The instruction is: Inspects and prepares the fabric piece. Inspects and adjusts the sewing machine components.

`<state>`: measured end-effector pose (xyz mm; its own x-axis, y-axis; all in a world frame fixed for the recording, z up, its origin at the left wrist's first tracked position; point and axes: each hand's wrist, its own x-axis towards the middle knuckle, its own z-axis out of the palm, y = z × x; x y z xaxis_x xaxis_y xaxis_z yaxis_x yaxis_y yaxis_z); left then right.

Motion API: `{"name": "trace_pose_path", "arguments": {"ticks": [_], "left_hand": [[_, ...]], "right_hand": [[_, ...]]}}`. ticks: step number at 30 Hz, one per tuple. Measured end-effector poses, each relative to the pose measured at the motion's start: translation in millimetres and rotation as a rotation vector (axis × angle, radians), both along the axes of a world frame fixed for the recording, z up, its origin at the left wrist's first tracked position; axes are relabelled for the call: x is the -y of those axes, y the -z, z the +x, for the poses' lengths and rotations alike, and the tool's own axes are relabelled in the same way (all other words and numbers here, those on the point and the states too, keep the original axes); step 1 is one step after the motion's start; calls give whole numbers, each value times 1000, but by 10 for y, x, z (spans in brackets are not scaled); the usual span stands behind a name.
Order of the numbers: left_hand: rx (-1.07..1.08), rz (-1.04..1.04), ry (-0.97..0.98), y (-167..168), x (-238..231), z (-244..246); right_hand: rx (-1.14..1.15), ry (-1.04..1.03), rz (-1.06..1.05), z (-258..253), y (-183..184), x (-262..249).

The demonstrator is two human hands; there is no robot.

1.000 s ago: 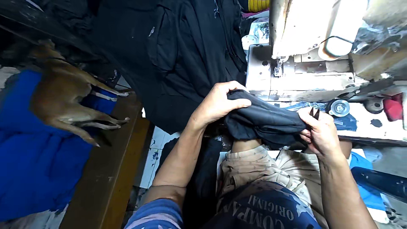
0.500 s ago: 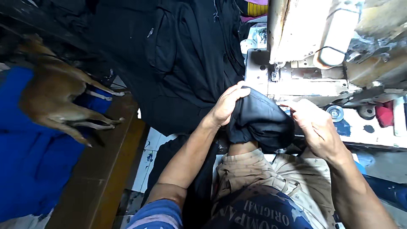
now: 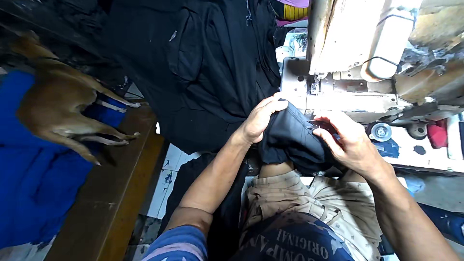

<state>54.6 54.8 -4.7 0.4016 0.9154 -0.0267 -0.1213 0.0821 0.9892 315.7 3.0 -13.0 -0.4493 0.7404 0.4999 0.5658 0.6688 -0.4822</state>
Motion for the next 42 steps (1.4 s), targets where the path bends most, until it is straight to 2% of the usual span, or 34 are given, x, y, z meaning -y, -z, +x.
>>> {"name": "trace_pose_path", "arguments": {"ticks": [10,13,16,24,26,28,30,33,35,37,42], "left_hand": [[-20,-7,11,-33,55,32],[6,-16,27,-8,62,27],[59,28,89,153,-1,-55],[17,-38,9,25,52,20],[26,60,53,109,2,-36],[-62,221,8,87,-57,-123],[-213,372,-132,-43,-146,-245],[-549,600,-356,-107,-406,-600],[-816,641,-523,-108,-560,-799],[-979,634,-636,-82,-683,-861],[-1072,854,-558,-5,-746,-574]], "right_hand": [[-49,-48,50,-86,115,-9],[-155,-71,95,-114,135,11],[-250,-53,90,-69,167,26],[-163,-59,52,19,223,22],[-215,-92,11,8,220,43],[-261,-98,-2,15,229,85],[-258,-33,4,66,266,137],[-157,112,21,255,429,208],[-49,177,41,387,582,269],[70,225,76,452,731,340],[240,293,130,493,1078,373]]}}
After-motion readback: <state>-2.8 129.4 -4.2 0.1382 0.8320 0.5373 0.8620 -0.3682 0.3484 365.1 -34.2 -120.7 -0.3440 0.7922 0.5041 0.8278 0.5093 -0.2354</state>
